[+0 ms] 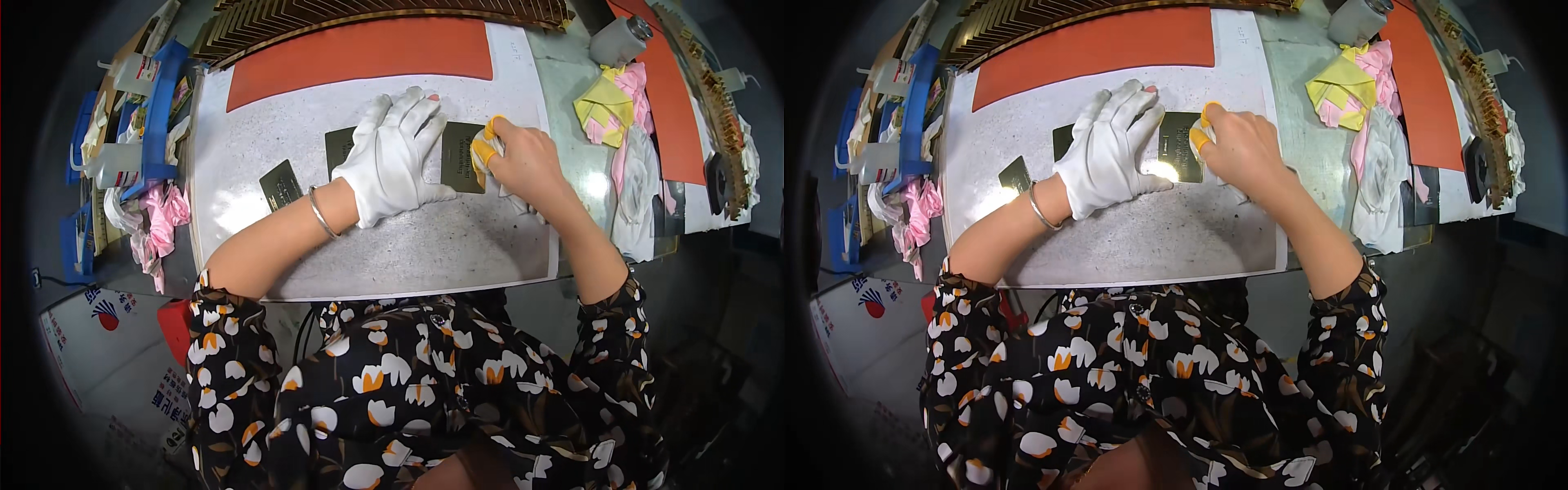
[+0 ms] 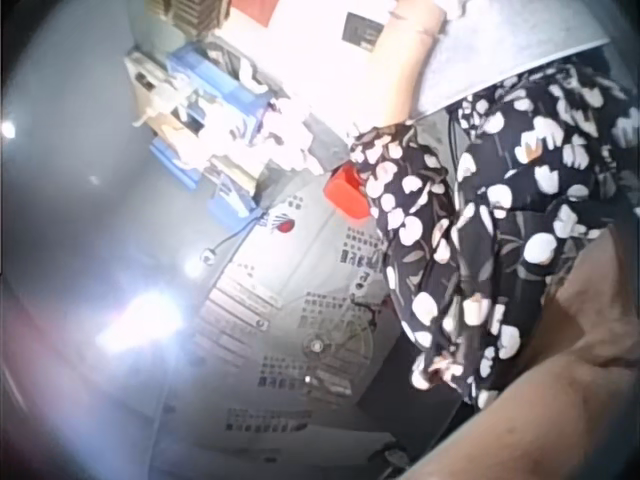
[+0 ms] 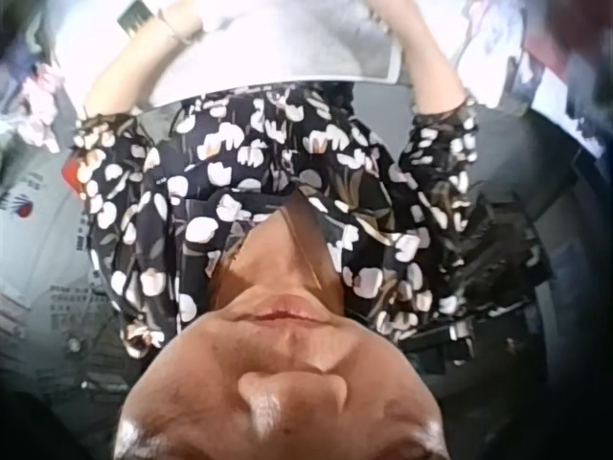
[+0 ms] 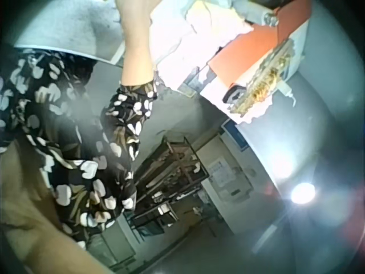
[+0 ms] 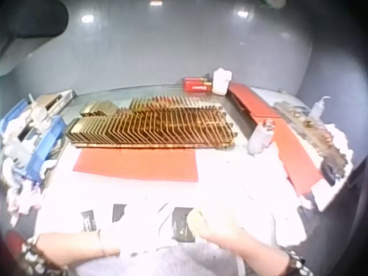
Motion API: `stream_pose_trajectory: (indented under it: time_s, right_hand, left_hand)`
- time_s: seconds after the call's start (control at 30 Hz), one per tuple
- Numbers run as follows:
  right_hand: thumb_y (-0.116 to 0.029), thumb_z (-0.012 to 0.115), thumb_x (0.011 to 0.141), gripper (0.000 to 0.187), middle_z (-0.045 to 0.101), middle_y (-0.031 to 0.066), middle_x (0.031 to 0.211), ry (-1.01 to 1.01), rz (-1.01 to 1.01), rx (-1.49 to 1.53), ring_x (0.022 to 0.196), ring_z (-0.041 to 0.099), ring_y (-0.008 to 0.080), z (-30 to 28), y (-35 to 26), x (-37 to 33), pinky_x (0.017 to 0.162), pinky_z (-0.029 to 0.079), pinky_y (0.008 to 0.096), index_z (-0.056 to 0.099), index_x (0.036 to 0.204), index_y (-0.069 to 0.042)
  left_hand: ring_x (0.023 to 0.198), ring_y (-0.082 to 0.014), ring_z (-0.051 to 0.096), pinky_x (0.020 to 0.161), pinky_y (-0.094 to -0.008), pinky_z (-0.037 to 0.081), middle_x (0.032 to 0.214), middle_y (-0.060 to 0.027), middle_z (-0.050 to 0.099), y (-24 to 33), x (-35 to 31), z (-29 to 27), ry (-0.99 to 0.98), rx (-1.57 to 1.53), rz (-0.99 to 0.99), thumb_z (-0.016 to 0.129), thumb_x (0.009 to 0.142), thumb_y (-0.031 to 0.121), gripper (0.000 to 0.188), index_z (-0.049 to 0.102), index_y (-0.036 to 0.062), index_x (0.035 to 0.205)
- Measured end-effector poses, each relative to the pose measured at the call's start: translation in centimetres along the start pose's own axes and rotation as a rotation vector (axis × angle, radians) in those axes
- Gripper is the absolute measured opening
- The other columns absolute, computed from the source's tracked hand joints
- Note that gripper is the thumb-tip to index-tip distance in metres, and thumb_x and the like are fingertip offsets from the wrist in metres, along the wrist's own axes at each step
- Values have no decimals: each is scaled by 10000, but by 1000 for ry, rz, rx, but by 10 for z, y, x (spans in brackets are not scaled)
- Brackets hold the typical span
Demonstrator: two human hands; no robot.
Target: The person wipes rectangular metal plates with a yellow cloth, then places them into a stack on a red mat. They repeat this process, occasionally picking up a bottle to apply liquid to the cloth before continuing to wipe and stack the plates.
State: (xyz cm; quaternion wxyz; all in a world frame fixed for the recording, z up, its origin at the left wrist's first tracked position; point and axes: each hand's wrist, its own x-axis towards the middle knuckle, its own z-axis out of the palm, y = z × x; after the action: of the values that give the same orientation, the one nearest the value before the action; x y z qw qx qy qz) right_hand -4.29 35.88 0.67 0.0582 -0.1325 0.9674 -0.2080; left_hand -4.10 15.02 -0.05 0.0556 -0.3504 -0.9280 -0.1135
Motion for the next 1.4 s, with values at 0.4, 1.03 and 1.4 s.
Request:
stream_pose_trajectory:
  time_s: [0.4, 1.03, 1.4]
  right_hand:
    - [-194, 607, 763, 203, 609, 156, 645, -5, -32, -9, 609, 595, 345, 6, -7, -40, 579, 438, 459, 538, 826, -13]
    - [-113, 678, 781, 171, 616, 144, 698, 190, 58, 340, 588, 591, 237, 3, 15, -94, 585, 459, 300, 563, 844, -2]
    - [-87, 660, 814, 171, 609, 66, 784, 385, 137, 537, 726, 531, 116, 25, 27, -104, 687, 444, 256, 575, 912, 25]
  left_hand:
    - [1287, -342, 330, 1057, -516, 231, 1332, -175, 403, 0, 1, 1, -4, 7, -5, 694, 633, 533, 819, 472, 27, 1236]
    - [1120, -321, 455, 971, -434, 348, 1206, -160, 465, -62, -64, -43, -66, 9, -171, 795, 480, 449, 959, 433, 48, 1272]
    - [938, -338, 559, 755, -419, 503, 1099, -190, 524, -46, -36, -56, -245, -82, -196, 672, 594, 271, 652, 480, 12, 1161]
